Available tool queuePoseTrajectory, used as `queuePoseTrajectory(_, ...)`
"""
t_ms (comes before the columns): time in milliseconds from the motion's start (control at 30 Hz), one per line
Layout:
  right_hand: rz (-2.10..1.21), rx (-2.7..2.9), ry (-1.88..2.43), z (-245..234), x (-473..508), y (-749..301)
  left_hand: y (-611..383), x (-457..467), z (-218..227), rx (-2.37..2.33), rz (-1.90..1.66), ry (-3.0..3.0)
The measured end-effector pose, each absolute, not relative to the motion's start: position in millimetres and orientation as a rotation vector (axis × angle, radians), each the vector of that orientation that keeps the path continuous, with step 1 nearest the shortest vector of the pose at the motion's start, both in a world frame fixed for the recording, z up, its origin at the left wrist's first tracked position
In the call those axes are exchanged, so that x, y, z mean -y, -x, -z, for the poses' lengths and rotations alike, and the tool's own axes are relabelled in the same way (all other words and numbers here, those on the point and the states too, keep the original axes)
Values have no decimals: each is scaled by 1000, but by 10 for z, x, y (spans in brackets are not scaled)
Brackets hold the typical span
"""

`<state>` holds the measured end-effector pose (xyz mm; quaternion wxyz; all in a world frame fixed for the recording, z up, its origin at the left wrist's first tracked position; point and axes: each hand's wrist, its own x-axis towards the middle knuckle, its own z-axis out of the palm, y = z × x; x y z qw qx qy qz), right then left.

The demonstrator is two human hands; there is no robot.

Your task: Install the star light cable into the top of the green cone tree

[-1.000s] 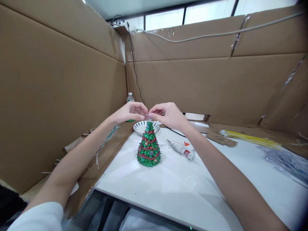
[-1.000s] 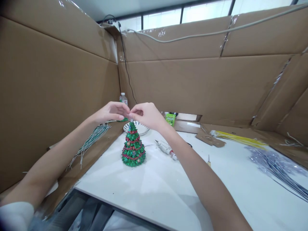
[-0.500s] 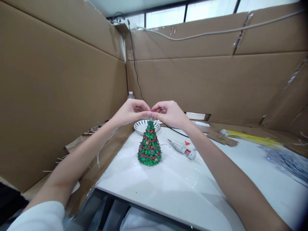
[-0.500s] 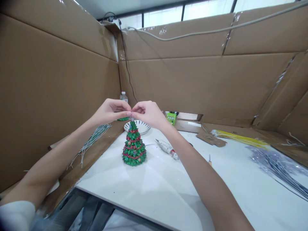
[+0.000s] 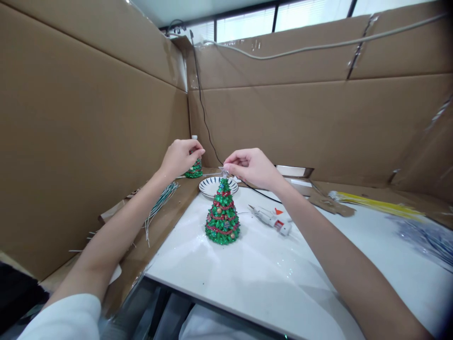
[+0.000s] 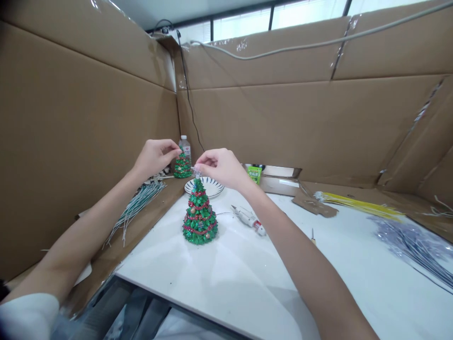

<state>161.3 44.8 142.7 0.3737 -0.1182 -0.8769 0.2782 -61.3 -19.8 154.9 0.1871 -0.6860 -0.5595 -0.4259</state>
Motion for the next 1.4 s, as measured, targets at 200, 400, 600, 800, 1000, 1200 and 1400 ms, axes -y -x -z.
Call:
queuePoseTrajectory(200,-763,2248,340,-1456,-404,-1626,614,147,-1470,1739,1175,2013)
queuePoseTrajectory(400,-810,2250,349,-1455,-409,-1625,480,197,-1470,1516,1274,2061)
queuePoseTrajectory(600,-805,2263,332,-1440,-425,-1630,357,302,-1482,1434,1541,2075)
queuePoseTrajectory(800,-821,2232,348,-1412,-416,-1618,253,372,-1521,1408,1532,2476)
queuePoseTrajectory(1000,-803,2177,365,-1353,-410,-1658,175,415,-1516,1459,1455,2548)
queuePoseTrajectory(1200,-422,2424,604,-1285,-696,-2174,184,408,-1516,1512,1499,2550)
queuePoseTrajectory(1400,-112,2847,1011,-769,-1143,-2891,174,429,-1528,1495,1474,2556)
